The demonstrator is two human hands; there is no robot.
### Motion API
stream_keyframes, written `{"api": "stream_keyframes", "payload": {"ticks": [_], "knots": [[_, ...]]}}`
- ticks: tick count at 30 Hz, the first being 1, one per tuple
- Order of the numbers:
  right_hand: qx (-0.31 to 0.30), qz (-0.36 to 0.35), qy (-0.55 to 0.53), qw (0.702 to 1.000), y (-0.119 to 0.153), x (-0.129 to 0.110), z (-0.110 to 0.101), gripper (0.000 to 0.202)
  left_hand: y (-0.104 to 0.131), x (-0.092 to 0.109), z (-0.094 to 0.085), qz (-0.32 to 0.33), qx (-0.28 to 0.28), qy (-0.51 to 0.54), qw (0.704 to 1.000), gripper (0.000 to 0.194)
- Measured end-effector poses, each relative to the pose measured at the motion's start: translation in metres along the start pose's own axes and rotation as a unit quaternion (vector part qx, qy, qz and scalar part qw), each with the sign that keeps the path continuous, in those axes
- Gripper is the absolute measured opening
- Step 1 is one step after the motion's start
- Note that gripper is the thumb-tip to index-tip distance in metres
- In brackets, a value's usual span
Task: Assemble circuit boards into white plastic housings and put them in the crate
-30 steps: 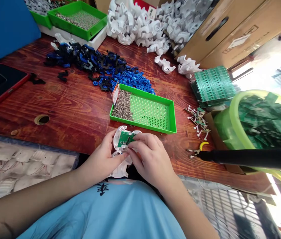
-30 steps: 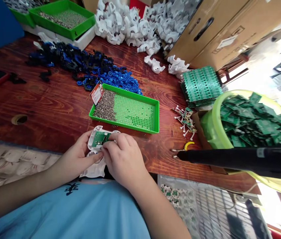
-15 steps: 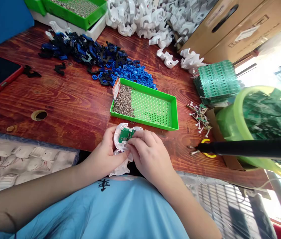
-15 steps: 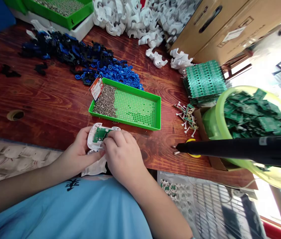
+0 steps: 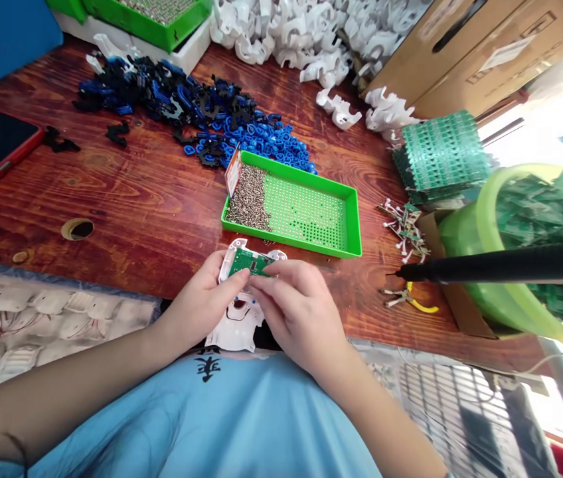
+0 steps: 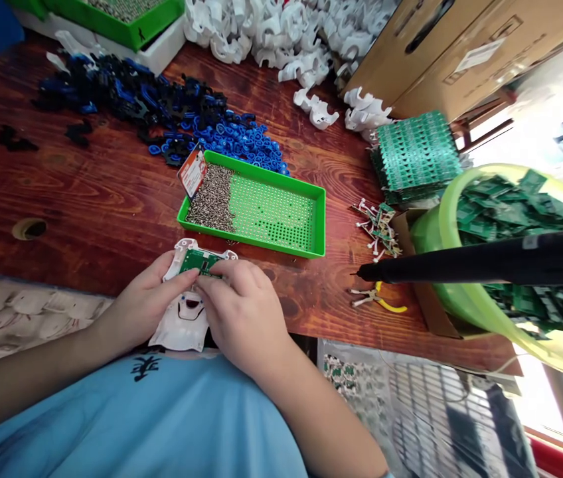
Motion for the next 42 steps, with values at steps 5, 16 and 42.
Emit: {"api": "stream_keyframes", "payload": {"ticks": [5,16,42], "knots": [[0.011,0.304,-0.328,0.894,0.013,0.035,0.011,0.033,0.001,-0.003,0.000,0.007,-0.012,0.020,1.000,0.034],[-0.150,0.381,-0.550,0.728,0.010,0.026,0.051,0.034,0.006,-0.005,-0.003,0.054,-0.033,0.001,0.998,0.035],[-0.226,0.362,0.180,0.886,-0.171,0.167,0.027,0.018,-0.009,-0.002,-0.005,-0.101,-0.014,0.246,0.964,0.039]]}}
Point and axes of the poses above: each hand's wrist, its own y-axis away from the middle knuckle, its own z-axis out of the palm, x = y × z, the point moved 4 cm from there along -y, towards the middle knuckle, and after that the axes turned 10 degrees about y, right-handed, at the moved point
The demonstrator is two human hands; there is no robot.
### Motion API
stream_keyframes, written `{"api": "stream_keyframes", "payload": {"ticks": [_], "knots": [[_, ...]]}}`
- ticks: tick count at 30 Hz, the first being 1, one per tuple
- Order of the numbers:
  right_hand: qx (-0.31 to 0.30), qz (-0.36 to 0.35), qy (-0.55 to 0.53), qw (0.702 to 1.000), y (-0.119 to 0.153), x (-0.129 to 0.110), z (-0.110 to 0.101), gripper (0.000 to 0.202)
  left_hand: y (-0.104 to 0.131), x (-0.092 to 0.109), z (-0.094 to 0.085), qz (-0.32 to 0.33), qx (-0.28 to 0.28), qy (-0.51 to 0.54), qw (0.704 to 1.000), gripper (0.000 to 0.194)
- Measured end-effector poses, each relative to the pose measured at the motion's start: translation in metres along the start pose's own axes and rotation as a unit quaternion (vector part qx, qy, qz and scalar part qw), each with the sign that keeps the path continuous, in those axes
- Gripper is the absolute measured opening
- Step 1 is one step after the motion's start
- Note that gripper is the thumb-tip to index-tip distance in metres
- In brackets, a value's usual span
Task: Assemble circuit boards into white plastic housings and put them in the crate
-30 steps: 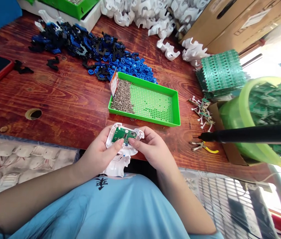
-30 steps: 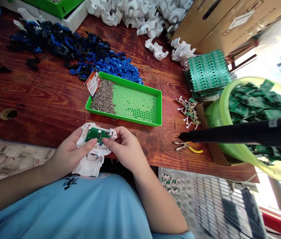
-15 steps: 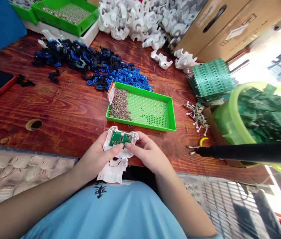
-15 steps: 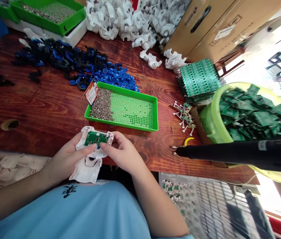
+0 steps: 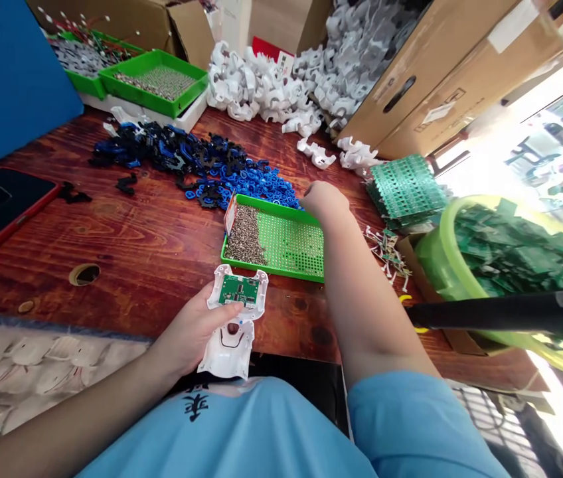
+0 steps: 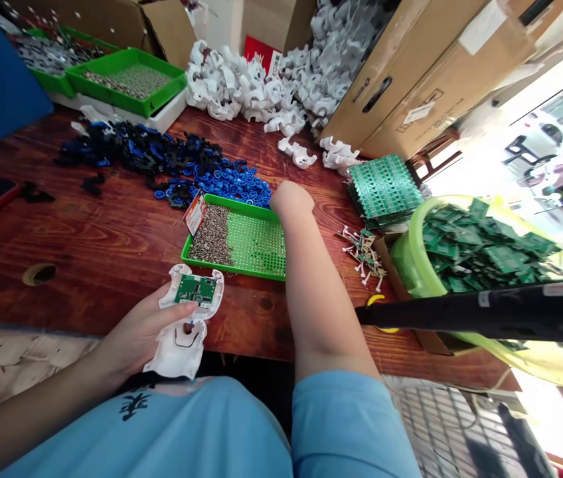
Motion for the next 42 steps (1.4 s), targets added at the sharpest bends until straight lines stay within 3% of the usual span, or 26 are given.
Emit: {"api": "stream_keyframes", "payload": {"ticks": [5,11,14,16,18,22,26,30,33,42], "knots": [[-0.078,0.008,0.061,0.995,-0.030,-0.005,0.020,0.024,0.000,0.003,-0.005,-0.029,-0.030,0.040,0.998,0.033],[-0.009,-0.019,0.026,0.999,-0.019,-0.001,0.008,0.021,0.000,0.003,-0.006,-0.047,-0.090,0.084,0.991,0.039],[0.062,-0.045,-0.018,0.997,0.010,-0.004,-0.007,0.021,0.001,0.004,-0.005,-0.053,-0.115,0.098,0.987,0.039],[0.104,-0.092,-0.074,0.988,0.044,-0.009,-0.012,0.022,0.002,0.004,-0.004,-0.062,-0.127,0.103,0.985,0.043],[0.148,-0.190,-0.211,0.947,0.088,-0.015,-0.015,0.020,0.002,0.004,-0.003,-0.067,-0.134,0.108,0.983,0.046],[0.112,-0.373,-0.308,0.868,0.176,-0.021,0.000,0.006,0.001,0.005,-0.003,-0.071,-0.141,0.119,0.980,0.043],[0.130,-0.472,-0.240,0.838,0.227,-0.017,0.019,0.016,0.000,0.003,-0.003,-0.070,-0.139,0.117,0.981,0.034],[0.159,-0.515,-0.134,0.831,0.242,-0.017,0.040,0.009,0.000,0.000,-0.001,-0.057,-0.144,0.107,0.982,0.035],[0.164,-0.514,-0.106,0.835,0.243,-0.019,0.052,0.016,0.000,-0.001,0.000,-0.048,-0.153,0.101,0.982,0.037],[0.196,-0.472,-0.099,0.854,0.246,-0.018,0.055,0.006,0.003,-0.006,-0.002,-0.020,-0.174,0.070,0.982,0.038]]}}
Point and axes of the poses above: each hand's wrist, its own y-axis away from the middle knuckle, its own z-axis out of the palm, x = y × z, the point moved 4 cm from there along -y, towards the middle knuckle, and after that the axes turned 10 degrees about y, right-handed, at the moved point
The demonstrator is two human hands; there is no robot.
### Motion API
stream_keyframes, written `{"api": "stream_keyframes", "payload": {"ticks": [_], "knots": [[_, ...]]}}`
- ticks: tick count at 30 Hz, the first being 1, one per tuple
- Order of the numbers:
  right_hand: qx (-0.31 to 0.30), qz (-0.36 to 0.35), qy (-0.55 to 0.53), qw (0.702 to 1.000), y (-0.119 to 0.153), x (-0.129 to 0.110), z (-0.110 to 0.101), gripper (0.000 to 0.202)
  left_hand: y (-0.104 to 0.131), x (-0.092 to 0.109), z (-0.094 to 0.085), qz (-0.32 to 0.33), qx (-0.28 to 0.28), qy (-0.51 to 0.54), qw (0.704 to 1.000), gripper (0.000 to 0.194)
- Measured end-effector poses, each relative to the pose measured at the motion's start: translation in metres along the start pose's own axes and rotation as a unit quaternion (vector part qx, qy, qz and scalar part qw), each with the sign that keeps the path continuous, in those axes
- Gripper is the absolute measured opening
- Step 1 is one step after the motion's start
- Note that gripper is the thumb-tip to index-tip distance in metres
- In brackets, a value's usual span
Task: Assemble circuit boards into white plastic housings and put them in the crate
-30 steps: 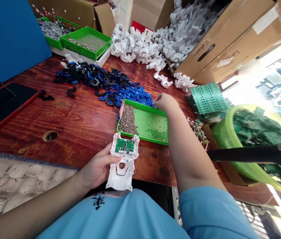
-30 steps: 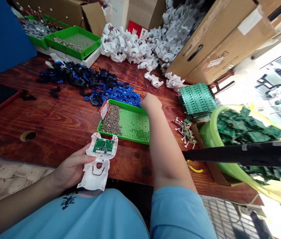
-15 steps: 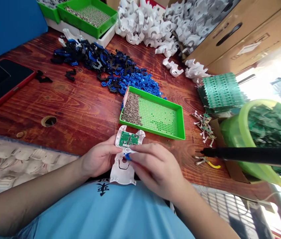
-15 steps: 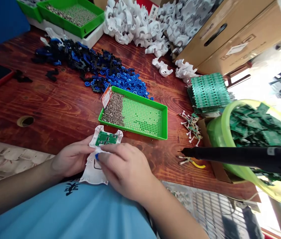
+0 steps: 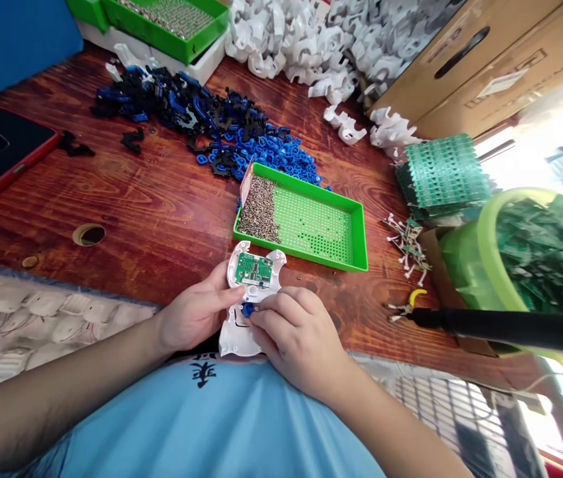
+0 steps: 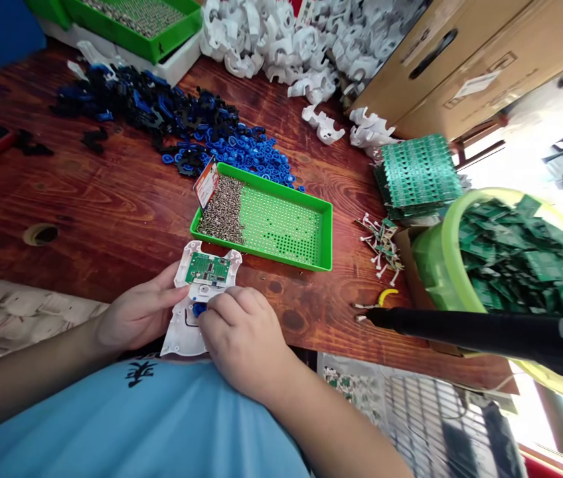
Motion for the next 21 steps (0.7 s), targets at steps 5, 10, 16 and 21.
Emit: {"api": "stream_keyframes", "payload": {"ticks": [5,10,16,21], "knots": [[-0.030,0.006,0.038,0.999,-0.001,-0.003,0.002,0.007,0.000,-0.003,-0.004,0.002,-0.011,-0.047,0.999,0.048],[-0.047,0.027,0.056,0.997,-0.005,-0.002,0.002,0.006,0.000,-0.003,-0.006,0.020,-0.028,-0.095,0.995,0.044],[-0.045,0.054,0.059,0.996,-0.006,-0.003,0.004,0.006,0.002,-0.003,-0.011,0.047,-0.032,-0.151,0.987,0.044],[-0.045,0.064,0.057,0.995,-0.007,-0.005,0.006,0.009,0.002,-0.003,-0.011,0.057,-0.022,-0.192,0.979,0.046]]}}
Point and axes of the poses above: each hand's wrist, its own y-axis away from the middle knuckle, its own z-axis out of the palm, x = y × z, the point moved 4 cm from there along -y, towards the middle knuckle, and after that the axes turned 10 degrees about y, right-handed, at the moved point
